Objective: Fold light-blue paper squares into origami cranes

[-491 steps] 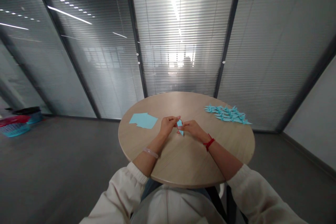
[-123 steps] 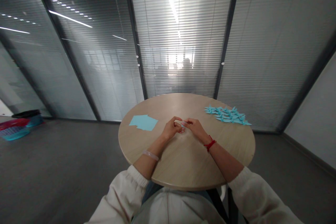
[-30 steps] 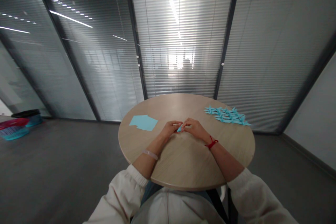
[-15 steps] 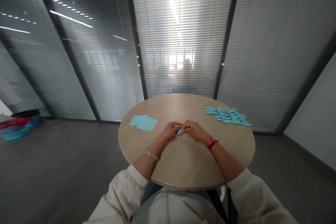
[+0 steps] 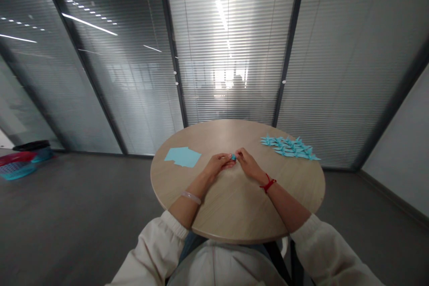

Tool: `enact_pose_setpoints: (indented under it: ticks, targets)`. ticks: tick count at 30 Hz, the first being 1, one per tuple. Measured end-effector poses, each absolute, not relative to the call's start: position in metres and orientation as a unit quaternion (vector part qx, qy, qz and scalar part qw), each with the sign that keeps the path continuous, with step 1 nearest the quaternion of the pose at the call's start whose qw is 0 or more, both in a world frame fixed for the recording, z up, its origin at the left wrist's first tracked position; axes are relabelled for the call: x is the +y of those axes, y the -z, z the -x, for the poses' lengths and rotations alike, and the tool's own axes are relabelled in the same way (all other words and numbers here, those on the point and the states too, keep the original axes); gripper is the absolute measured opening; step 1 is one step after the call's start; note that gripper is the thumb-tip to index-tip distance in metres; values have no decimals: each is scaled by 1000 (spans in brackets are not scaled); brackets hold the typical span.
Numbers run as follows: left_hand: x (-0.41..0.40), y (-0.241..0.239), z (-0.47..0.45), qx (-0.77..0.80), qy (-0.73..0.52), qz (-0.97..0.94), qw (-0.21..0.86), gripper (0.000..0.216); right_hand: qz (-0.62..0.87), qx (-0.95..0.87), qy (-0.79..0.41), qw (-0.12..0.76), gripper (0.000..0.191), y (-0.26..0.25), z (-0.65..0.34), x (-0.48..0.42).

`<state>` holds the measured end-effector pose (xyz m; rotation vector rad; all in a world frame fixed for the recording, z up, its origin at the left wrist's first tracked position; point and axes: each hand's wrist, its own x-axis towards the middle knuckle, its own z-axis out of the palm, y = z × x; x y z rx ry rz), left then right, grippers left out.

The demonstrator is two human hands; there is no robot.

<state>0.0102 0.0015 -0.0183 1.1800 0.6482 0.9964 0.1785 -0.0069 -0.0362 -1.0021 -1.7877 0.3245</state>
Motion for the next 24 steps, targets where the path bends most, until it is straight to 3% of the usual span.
enact_pose_setpoints:
  ticks: [12,24]
  targets:
    - [1,14,-10,311,-462,-578,597,42,416,-723,-143,533,19,37,-174,-7]
    - [1,9,-10,335,-451,-666,490,25,396,-732,-173,526,20,24,-177,-17]
